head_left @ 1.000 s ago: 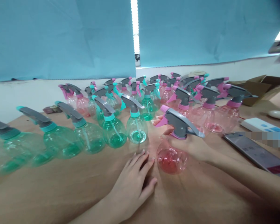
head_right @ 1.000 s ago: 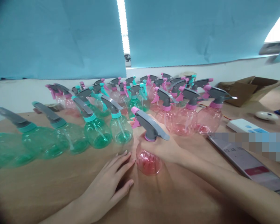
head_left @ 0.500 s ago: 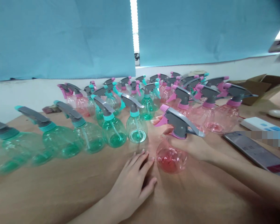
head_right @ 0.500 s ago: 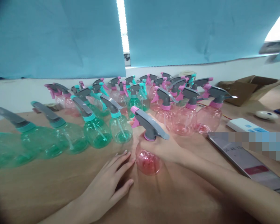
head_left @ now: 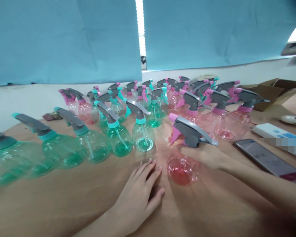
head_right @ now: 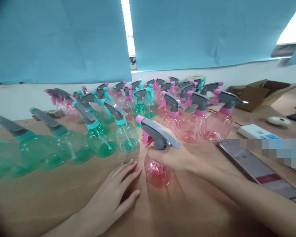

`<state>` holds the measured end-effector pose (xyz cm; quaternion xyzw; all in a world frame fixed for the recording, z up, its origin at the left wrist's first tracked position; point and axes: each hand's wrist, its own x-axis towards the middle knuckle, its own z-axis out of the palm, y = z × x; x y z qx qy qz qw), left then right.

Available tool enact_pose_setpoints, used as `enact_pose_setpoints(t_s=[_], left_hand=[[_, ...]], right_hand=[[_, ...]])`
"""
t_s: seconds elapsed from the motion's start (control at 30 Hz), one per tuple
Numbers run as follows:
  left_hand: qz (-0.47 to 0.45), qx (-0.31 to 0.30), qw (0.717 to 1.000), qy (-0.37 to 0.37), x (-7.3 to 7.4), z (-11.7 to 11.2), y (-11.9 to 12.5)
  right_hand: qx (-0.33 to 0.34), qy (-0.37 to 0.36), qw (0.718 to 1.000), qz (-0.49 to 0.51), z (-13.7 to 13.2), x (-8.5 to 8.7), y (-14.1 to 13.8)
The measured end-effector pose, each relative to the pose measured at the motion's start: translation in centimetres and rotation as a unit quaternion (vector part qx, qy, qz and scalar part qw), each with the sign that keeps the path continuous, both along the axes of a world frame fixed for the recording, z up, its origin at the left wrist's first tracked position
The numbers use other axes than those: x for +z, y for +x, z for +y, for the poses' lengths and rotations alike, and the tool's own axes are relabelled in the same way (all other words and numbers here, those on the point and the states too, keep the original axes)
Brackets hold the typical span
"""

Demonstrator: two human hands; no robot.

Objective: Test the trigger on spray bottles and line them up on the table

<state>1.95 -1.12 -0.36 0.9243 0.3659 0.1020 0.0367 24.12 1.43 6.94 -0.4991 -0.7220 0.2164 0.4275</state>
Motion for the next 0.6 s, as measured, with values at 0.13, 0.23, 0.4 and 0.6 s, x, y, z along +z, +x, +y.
enact_pose_setpoints(t_s=[0.13, 0.23, 0.4, 0.6], left_hand=[[-0.003, -0.004, 1.0, 0.001, -0.01, -0.03, -0.08], [-0.004, -0.005, 1.0, 0.003, -0.08, -0.09, -0.1], [-0.002, -0.001, 1.0, 0.011, -0.24, -0.04, -0.16], [-0.001, -0.004, 1.0, 0.013, -0.23, 0.07, -0.15]], right_hand=[[0.002, -0.025, 0.999, 0.038, -0.19, 0.0, 0.01], [0.011, -0.036, 0.998, 0.04, -0.31, -0.09, 0.06], [0.006, -0.047, 0.998, 0.044, -0.11, -0.11, 0.15], [0.079, -0.049, 0.991, 0.092, 0.5, -0.35, -0.11]])
